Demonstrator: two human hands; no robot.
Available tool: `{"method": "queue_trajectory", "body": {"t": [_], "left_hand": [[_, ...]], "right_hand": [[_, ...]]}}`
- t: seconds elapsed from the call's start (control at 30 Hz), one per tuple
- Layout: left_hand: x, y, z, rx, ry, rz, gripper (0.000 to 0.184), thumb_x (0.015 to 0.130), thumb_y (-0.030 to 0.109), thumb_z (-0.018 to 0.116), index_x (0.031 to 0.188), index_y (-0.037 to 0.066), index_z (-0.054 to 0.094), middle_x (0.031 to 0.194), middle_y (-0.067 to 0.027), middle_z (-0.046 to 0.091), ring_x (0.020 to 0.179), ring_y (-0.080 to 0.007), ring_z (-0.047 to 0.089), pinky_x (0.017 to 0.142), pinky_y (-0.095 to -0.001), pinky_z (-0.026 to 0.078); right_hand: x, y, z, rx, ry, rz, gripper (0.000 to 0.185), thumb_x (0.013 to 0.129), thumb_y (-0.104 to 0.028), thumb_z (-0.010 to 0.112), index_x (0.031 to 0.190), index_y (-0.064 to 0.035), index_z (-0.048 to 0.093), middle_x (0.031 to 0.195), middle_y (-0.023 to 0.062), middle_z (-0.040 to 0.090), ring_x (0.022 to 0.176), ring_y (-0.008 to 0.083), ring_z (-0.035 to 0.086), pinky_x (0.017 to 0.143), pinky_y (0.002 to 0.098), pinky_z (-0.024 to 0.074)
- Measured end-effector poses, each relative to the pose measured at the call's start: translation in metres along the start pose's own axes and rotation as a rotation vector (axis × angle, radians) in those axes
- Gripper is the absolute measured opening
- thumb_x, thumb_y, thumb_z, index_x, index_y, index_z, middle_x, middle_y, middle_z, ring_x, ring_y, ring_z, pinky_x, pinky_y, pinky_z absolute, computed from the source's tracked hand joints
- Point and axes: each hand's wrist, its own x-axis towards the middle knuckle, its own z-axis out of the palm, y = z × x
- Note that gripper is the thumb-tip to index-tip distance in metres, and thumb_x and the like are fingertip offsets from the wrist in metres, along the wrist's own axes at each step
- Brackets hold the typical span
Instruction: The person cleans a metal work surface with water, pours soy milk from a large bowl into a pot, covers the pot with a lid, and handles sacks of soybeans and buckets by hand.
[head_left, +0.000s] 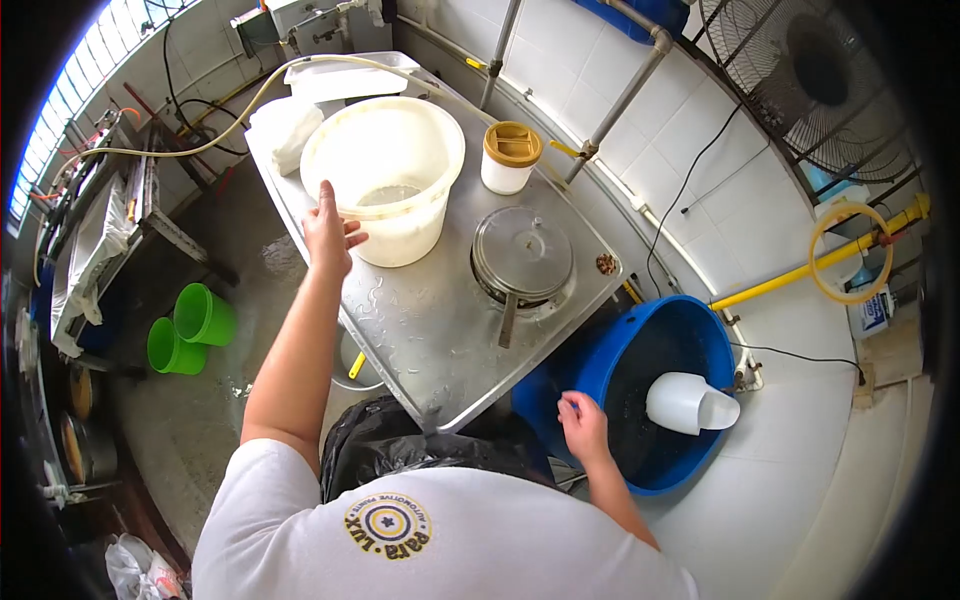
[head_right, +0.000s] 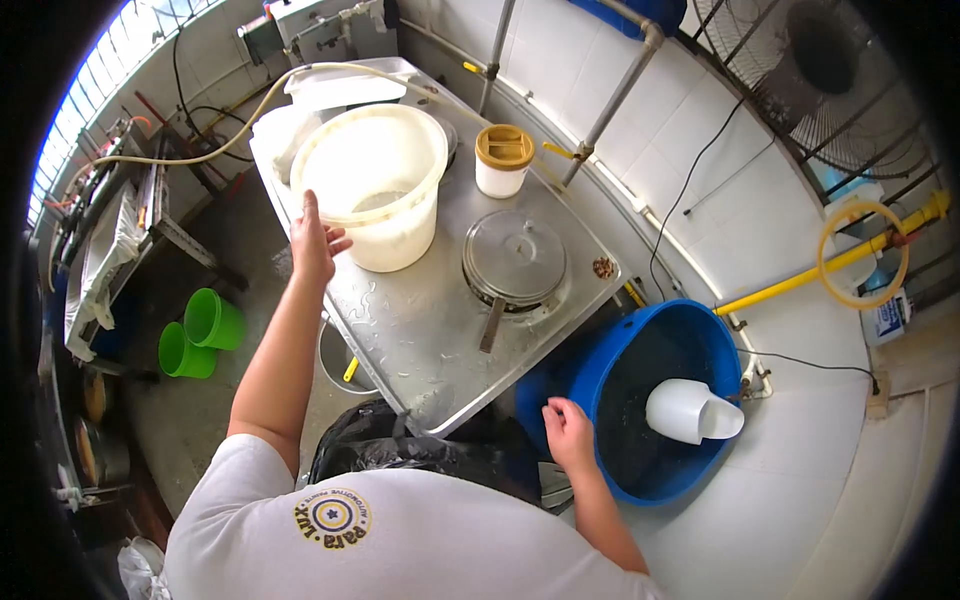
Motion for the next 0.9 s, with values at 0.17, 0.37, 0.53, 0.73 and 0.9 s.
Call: {"method": "queue_trajectory", "body": {"t": [0.17, 0.37, 0.53, 0.73, 0.9], "left_hand": [[-0.023, -0.044, 0.012, -0.229, -0.013, -0.01, 0.031, 0.105, 0.036, 0.059, 0.11, 0.006, 0.05, 0.076, -0.0114, 0.057, 0.06, -0.0235, 0.06, 0.059, -0.0443, 0.061], [-0.165, -0.138, 0.088, 0.553, -0.5, -0.487, 0.06, 0.104, 0.059, 0.052, 0.128, 0.004, 0.053, 0.105, -0.0142, 0.065, 0.082, -0.0286, 0.068, 0.07, -0.0462, 0.06], [-0.21, -0.187, 0.16, 0.433, -0.544, -0.833, 0.015, 0.106, 0.023, 0.054, 0.111, 0.009, 0.051, 0.077, -0.006, 0.056, 0.055, -0.0177, 0.051, 0.045, -0.0398, 0.048], [-0.203, -0.182, 0.153, 0.644, -0.667, -0.728, 0.015, 0.1, 0.021, 0.063, 0.101, 0.009, 0.053, 0.071, -0.0004, 0.048, 0.053, -0.0136, 0.047, 0.042, -0.0384, 0.044], [-0.159, -0.188, 0.12, 1.504, -0.872, 0.098, 0.028, 0.095, 0.024, 0.067, 0.111, 0.002, 0.061, 0.082, -0.0173, 0.069, 0.07, -0.035, 0.07, 0.067, -0.0488, 0.058]], "right_hand": [[0.097, -0.011, -0.013, 0.076, -0.156, -0.165, 0.025, 0.095, -0.019, 0.071, 0.11, 0.0007, 0.071, 0.099, 0.0179, 0.073, 0.083, 0.0295, 0.072, 0.075, 0.0368, 0.0574], [0.18, 0.017, -0.027, 0.05, -0.169, -0.296, 0.024, 0.094, -0.019, 0.071, 0.108, 0.0012, 0.071, 0.1, 0.0205, 0.073, 0.093, 0.0359, 0.072, 0.082, 0.0416, 0.0573], [0.223, 0.016, -0.035, 0.079, -0.213, -0.352, 0.024, 0.096, -0.019, 0.069, 0.108, 0.0013, 0.07, 0.102, 0.0205, 0.073, 0.097, 0.0377, 0.071, 0.086, 0.0431, 0.0565], [0.313, 0.044, -0.007, -0.034, -0.205, -0.465, 0.026, 0.097, -0.02, 0.066, 0.112, 0.001, 0.07, 0.105, 0.0222, 0.072, 0.101, 0.0404, 0.069, 0.088, 0.0477, 0.0557], [0.456, 0.007, 0.027, -0.337, -0.144, -0.484, 0.053, 0.098, -0.024, 0.062, 0.145, -0.0009, 0.051, 0.147, 0.0246, 0.053, 0.13, 0.0399, 0.057, 0.111, 0.0483, 0.0466]]}}
